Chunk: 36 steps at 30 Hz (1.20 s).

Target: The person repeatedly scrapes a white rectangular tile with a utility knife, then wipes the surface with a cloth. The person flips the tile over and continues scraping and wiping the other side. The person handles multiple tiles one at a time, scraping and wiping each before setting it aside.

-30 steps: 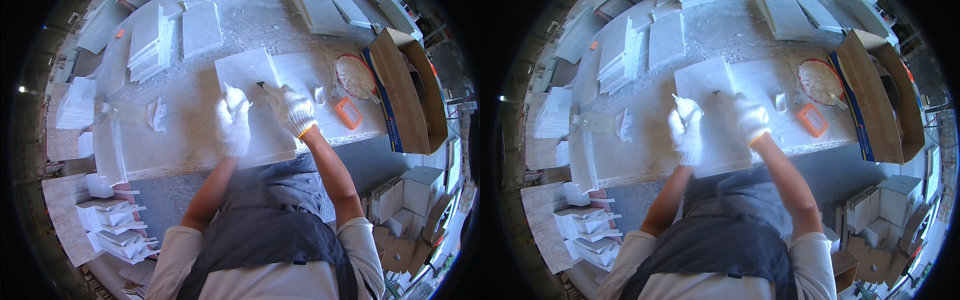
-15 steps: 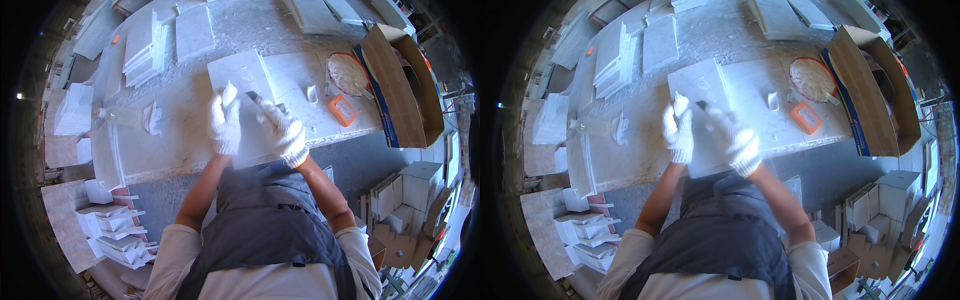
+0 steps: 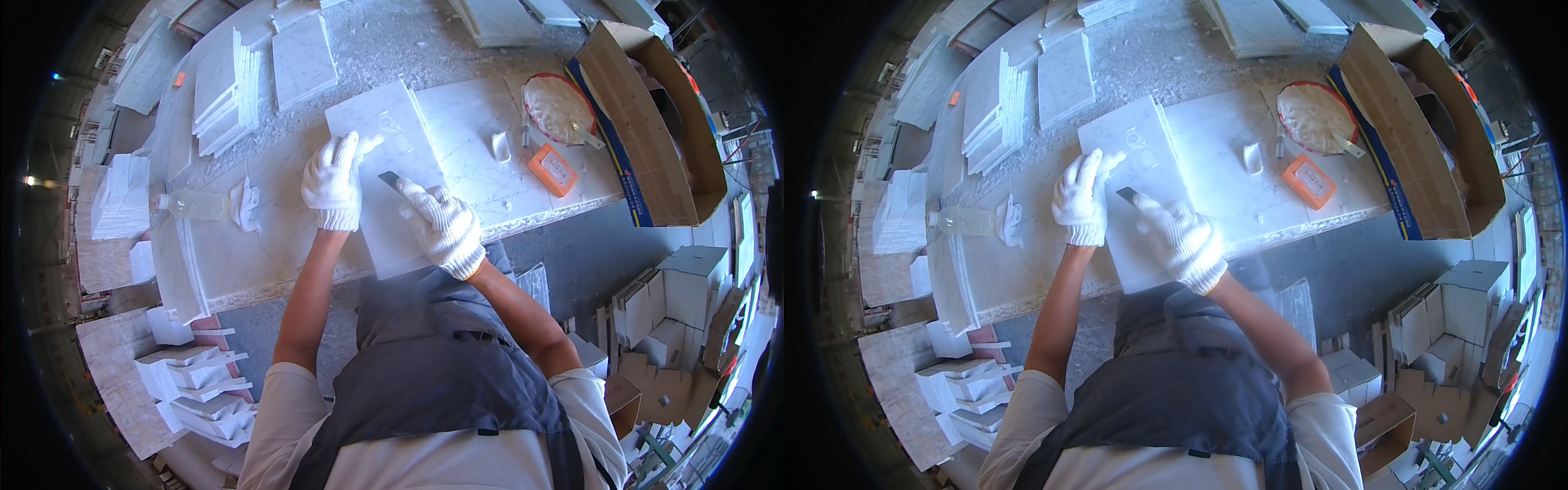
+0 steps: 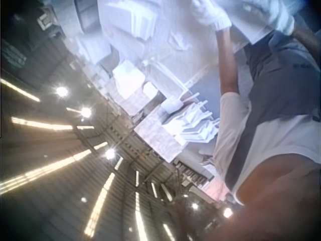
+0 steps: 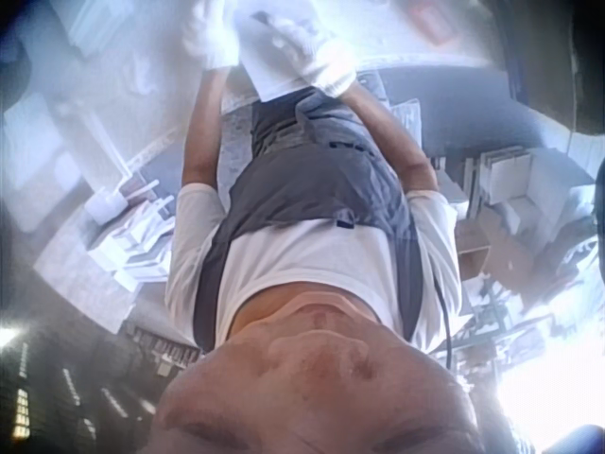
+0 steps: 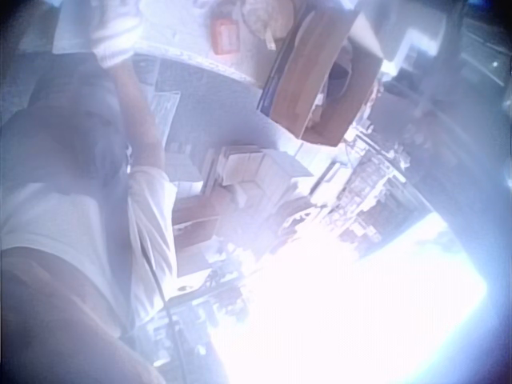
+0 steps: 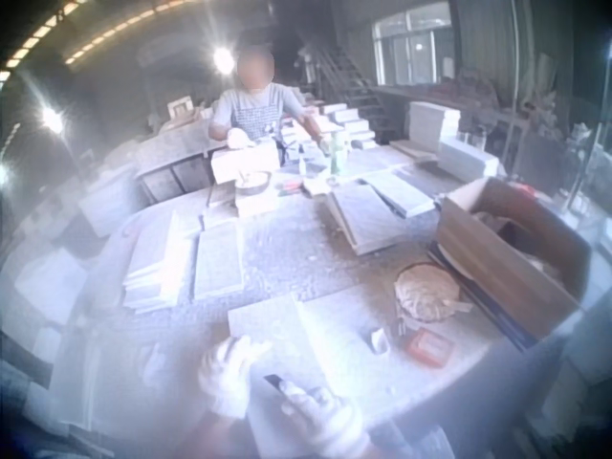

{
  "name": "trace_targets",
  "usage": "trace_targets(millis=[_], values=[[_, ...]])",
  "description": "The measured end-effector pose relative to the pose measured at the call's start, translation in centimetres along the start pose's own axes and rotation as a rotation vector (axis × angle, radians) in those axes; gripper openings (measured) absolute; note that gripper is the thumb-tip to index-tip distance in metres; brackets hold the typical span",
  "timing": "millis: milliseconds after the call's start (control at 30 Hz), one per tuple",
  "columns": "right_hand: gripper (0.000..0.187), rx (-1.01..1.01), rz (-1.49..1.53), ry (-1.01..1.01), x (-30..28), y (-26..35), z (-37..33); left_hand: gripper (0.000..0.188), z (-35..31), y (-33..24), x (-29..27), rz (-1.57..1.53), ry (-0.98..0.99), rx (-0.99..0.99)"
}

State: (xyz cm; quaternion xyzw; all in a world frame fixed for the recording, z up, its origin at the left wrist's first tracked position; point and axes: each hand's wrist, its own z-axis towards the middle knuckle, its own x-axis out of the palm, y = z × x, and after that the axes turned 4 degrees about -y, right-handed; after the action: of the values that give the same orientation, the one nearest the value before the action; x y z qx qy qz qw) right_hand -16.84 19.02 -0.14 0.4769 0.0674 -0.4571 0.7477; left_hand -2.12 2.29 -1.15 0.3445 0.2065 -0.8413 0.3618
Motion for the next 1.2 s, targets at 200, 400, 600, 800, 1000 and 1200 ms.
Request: trace_targets(millis=[200, 400, 600, 800, 1000, 1200], values=[[0.047, -0.019, -0.016, -0.030, 0.0, 0.2, 0.1, 0.044, -0.1, 0.4, 0.3, 0.080, 0.013, 0.079], [0.048, -0.011, -0.020, -0.007, -0.1, 0.2, 0.1, 0.045, 0.4, 0.6, 0.6, 0.198, 0.022, 0.125], [0.048, -0.016, 0.005, -0.009, -0.1, 0.1, 0.1, 0.045, 0.7, 0.4, 0.3, 0.237, 0.016, 0.173], [0.048, 0.000, -0.023, 0.015, -0.2, 0.1, 0.0, 0.043, 0.9, 0.3, 0.1, 0.249, 0.018, 0.207], [0.051, -0.011, -0.001, 0.000, -0.3, 0.1, 0.1, 0.044, 1.0, 0.1, 0.0, 0.245, 0.020, 0.220], [0.049, -0.010, 0.008, -0.003, -0.1, 0.1, 0.1, 0.043, 1.3, -0.1, -0.4, 0.229, 0.021, 0.241]])
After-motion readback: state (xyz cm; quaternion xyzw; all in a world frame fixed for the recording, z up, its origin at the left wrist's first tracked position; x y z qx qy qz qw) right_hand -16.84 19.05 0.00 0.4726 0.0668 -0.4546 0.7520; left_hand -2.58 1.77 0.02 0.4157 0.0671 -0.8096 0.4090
